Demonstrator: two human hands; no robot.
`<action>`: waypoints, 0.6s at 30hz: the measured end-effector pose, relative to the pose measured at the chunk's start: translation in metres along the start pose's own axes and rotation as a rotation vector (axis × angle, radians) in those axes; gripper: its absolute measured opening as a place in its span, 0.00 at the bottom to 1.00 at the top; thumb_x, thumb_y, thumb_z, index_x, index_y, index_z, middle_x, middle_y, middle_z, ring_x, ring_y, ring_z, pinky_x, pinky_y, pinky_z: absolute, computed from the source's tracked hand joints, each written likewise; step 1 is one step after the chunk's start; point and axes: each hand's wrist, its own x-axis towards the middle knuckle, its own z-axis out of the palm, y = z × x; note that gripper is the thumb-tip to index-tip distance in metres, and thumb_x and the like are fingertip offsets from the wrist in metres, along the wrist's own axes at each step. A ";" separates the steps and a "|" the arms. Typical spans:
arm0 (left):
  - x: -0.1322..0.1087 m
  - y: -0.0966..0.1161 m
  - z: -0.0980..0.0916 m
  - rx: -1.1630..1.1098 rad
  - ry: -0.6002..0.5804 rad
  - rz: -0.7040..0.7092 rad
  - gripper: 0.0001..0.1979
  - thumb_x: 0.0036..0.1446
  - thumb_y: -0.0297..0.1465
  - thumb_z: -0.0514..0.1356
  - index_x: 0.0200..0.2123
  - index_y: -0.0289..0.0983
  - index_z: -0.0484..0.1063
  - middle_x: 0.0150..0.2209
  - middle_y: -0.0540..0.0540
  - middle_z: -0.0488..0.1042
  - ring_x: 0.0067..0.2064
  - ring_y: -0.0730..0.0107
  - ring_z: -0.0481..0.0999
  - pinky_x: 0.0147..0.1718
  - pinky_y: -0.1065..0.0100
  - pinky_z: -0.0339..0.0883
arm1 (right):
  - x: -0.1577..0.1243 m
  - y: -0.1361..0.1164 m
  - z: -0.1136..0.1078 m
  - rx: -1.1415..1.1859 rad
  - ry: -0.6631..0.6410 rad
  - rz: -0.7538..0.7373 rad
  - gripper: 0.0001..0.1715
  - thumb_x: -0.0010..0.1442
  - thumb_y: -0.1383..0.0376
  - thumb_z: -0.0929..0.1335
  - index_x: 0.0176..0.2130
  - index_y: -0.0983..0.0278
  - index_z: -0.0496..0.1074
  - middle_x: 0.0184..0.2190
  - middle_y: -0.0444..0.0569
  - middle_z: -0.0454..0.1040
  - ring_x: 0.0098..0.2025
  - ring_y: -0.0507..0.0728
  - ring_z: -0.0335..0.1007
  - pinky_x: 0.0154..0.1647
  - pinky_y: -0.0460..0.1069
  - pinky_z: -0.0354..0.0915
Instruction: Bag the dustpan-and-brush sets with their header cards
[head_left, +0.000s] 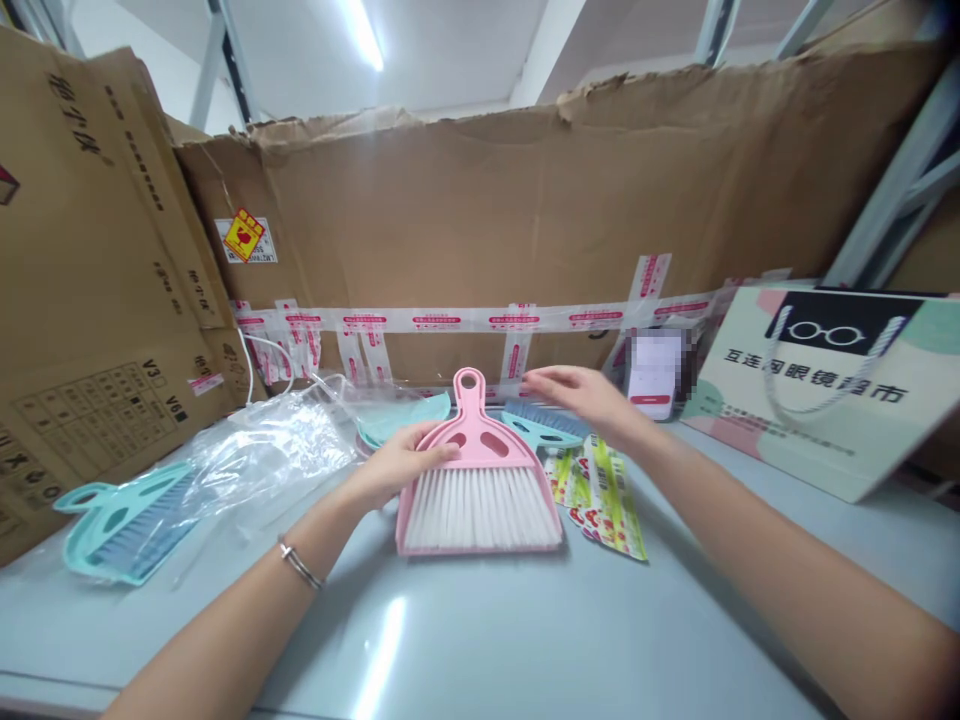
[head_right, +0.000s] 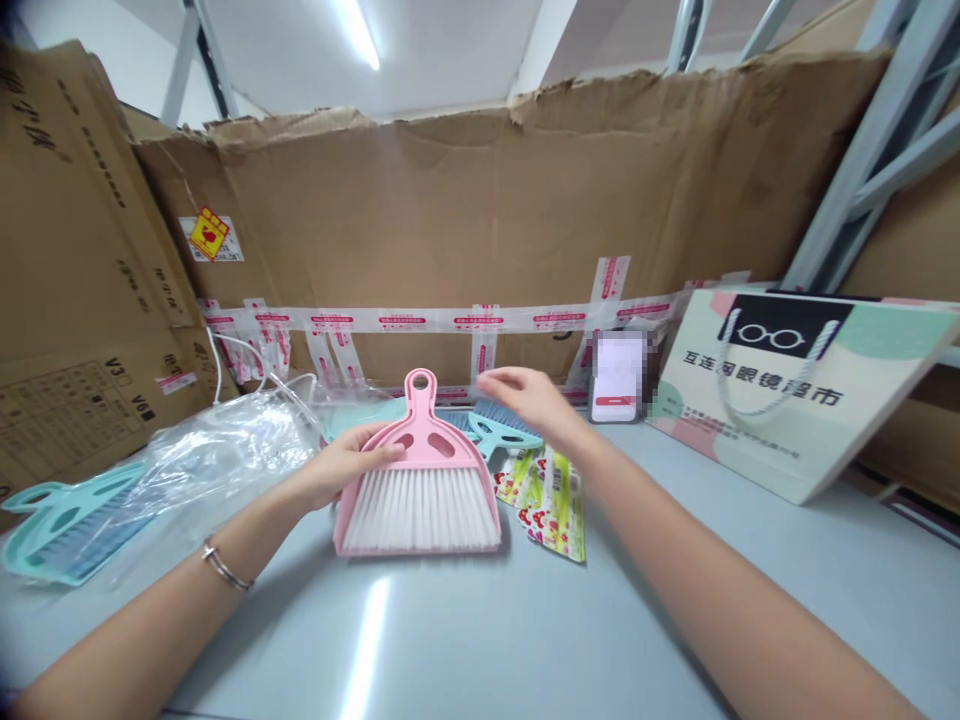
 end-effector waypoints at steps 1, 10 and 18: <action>0.001 -0.001 -0.002 -0.035 0.017 -0.019 0.20 0.49 0.37 0.61 0.47 0.41 0.70 0.41 0.44 0.76 0.42 0.61 0.73 0.39 0.63 0.65 | 0.000 0.010 -0.019 -0.140 0.067 -0.006 0.21 0.43 0.52 0.70 0.33 0.64 0.74 0.36 0.51 0.76 0.40 0.57 0.70 0.43 0.51 0.62; 0.002 0.003 0.002 -0.171 0.089 -0.039 0.20 0.48 0.35 0.63 0.46 0.40 0.72 0.30 0.46 0.77 0.31 0.67 0.75 0.31 0.69 0.65 | -0.023 0.088 -0.092 -0.651 -0.176 0.333 0.23 0.33 0.48 0.72 0.22 0.64 0.70 0.21 0.46 0.71 0.24 0.54 0.62 0.25 0.49 0.56; 0.002 0.003 0.002 -0.174 0.161 -0.116 0.18 0.43 0.33 0.66 0.40 0.38 0.74 0.34 0.44 0.78 0.33 0.65 0.76 0.30 0.68 0.67 | -0.026 0.051 -0.097 -0.574 -0.175 0.251 0.18 0.38 0.51 0.70 0.18 0.63 0.69 0.17 0.44 0.68 0.22 0.52 0.60 0.24 0.48 0.54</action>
